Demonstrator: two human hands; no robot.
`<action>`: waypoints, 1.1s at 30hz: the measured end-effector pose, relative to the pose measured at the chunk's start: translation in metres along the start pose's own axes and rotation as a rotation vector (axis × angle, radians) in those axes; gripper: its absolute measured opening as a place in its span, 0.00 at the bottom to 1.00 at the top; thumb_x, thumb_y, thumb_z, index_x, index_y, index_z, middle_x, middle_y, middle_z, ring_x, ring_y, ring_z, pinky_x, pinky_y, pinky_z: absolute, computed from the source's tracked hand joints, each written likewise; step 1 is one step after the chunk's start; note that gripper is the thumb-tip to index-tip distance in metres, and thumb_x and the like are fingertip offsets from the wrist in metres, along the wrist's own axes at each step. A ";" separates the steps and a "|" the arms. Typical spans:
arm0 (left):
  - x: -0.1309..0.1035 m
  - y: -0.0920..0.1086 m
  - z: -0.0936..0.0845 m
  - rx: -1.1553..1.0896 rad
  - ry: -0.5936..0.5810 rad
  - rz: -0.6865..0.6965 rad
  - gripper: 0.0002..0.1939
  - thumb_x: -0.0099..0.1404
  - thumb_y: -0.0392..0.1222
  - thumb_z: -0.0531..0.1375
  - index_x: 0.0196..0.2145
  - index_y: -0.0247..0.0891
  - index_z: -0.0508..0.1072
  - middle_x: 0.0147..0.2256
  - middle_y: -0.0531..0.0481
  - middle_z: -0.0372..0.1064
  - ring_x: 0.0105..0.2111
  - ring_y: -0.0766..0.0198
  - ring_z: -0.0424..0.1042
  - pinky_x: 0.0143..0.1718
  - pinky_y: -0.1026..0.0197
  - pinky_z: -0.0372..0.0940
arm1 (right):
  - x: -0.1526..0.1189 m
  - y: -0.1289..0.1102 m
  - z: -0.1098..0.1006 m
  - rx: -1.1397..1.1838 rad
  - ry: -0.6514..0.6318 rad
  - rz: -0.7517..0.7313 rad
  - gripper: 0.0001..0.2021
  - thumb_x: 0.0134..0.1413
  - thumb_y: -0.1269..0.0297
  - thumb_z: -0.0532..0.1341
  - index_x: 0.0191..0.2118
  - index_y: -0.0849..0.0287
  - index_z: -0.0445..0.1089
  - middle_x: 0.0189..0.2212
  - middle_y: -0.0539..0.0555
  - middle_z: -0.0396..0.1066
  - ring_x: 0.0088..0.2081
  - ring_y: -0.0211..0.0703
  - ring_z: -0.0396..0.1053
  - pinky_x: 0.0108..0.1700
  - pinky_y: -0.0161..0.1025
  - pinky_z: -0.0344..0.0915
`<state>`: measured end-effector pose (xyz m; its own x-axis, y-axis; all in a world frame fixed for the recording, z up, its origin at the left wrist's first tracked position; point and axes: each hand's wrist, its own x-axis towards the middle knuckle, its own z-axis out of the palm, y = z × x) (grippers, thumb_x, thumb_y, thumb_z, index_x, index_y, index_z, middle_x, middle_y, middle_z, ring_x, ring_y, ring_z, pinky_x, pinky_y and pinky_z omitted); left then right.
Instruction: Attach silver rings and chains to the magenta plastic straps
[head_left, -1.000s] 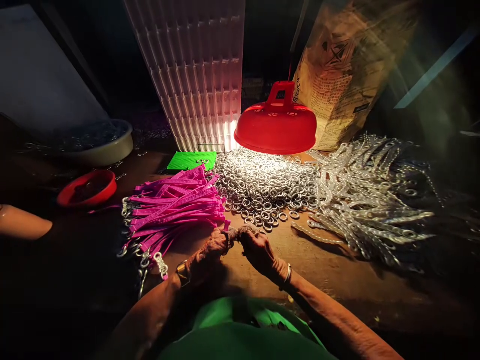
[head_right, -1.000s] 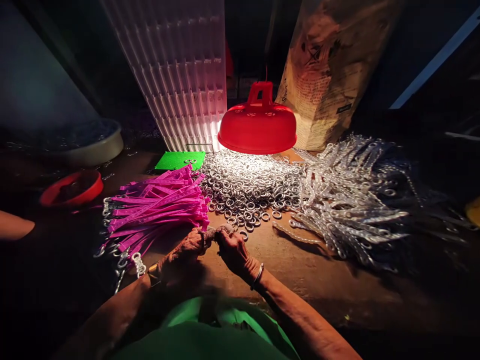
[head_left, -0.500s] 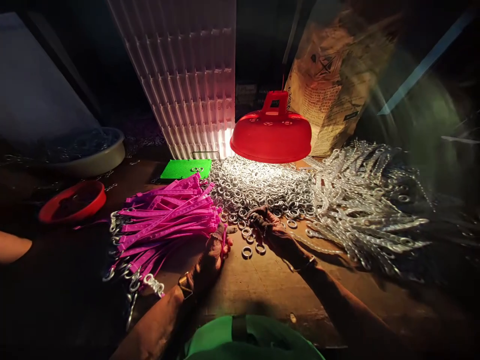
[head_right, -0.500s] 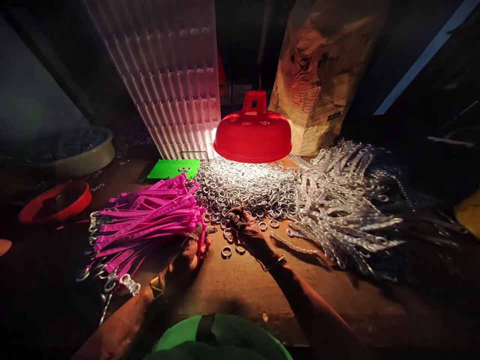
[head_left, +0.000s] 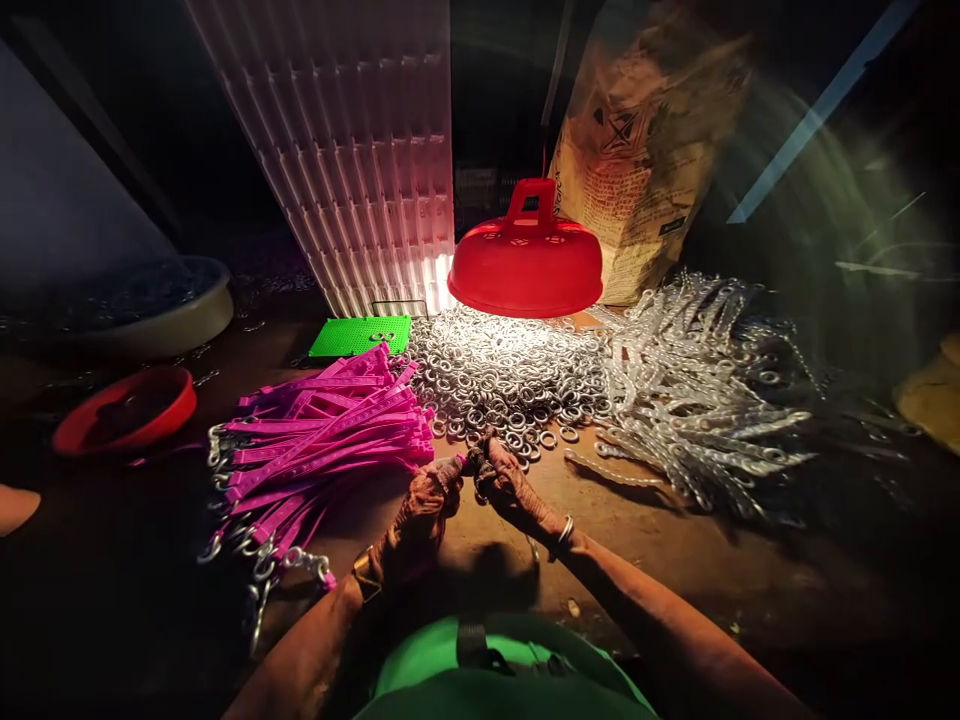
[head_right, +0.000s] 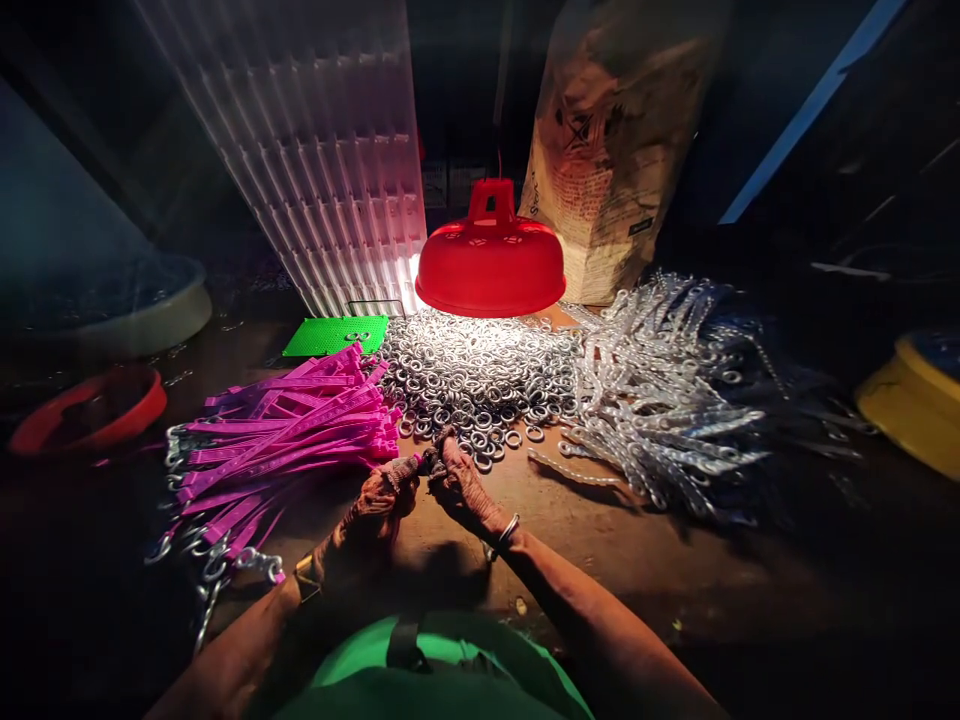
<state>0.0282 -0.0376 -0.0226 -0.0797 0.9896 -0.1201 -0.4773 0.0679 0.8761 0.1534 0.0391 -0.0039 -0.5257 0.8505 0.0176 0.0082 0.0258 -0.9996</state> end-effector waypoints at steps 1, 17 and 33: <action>0.001 0.000 0.001 0.002 -0.002 -0.017 0.15 0.58 0.52 0.59 0.32 0.36 0.66 0.23 0.55 0.50 0.22 0.71 0.46 0.23 0.65 0.47 | -0.002 0.000 0.001 0.014 -0.008 0.024 0.18 0.52 0.49 0.54 0.25 0.55 0.47 0.19 0.44 0.49 0.19 0.31 0.47 0.18 0.30 0.53; -0.004 0.040 0.014 0.279 0.029 -0.463 0.20 0.46 0.54 0.64 0.24 0.34 0.65 0.13 0.60 0.51 0.12 0.77 0.46 0.14 0.67 0.37 | -0.023 -0.018 -0.020 -0.406 -0.407 -0.197 0.09 0.55 0.58 0.53 0.33 0.59 0.60 0.27 0.50 0.62 0.28 0.36 0.60 0.31 0.34 0.61; -0.058 0.025 0.019 0.229 -0.235 -0.624 0.27 0.48 0.62 0.63 0.23 0.30 0.69 0.20 0.51 0.61 0.21 0.70 0.58 0.22 0.65 0.50 | -0.109 -0.007 -0.012 -0.486 -0.394 0.064 0.14 0.51 0.63 0.58 0.40 0.60 0.54 0.23 0.49 0.65 0.21 0.33 0.56 0.22 0.31 0.48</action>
<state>0.0379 -0.0913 0.0154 0.3522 0.7568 -0.5506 -0.1744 0.6310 0.7559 0.2215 -0.0476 0.0010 -0.7848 0.6029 -0.1434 0.3870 0.2961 -0.8733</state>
